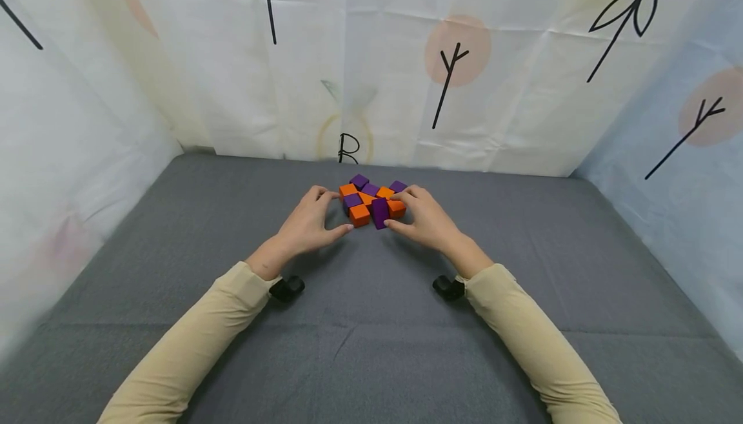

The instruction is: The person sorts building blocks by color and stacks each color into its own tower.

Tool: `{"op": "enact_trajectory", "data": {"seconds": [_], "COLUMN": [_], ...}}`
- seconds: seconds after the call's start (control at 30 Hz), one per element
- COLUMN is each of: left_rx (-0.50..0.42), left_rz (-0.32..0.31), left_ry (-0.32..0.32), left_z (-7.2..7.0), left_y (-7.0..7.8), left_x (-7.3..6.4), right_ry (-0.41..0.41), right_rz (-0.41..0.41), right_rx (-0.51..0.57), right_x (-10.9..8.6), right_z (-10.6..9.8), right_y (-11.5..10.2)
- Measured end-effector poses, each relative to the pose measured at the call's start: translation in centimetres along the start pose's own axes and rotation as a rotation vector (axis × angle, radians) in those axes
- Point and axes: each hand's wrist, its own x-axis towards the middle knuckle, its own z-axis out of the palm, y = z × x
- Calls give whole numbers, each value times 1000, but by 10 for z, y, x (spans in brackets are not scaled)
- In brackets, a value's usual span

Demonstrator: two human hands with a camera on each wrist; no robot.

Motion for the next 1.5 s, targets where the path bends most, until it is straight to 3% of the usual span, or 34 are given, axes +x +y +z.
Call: {"op": "enact_trajectory", "data": {"seconds": [0.53, 0.83, 1.17, 1.5], "left_rx": [-111, -112, -102, -118], "left_rz": [-58, -43, -34, -71], "left_ry": [29, 54, 45, 38], "left_z": [10, 18, 20, 22], "left_y": [12, 15, 19, 18], "left_x": [5, 10, 13, 18], "right_ry": [-39, -62, -123, -115], "right_rz": [2, -41, 8, 23], "right_rx": [42, 56, -8, 14], "right_x": [15, 22, 29, 30], "right_z": [12, 20, 22, 23], "right_y": [-13, -19, -30, -31]}}
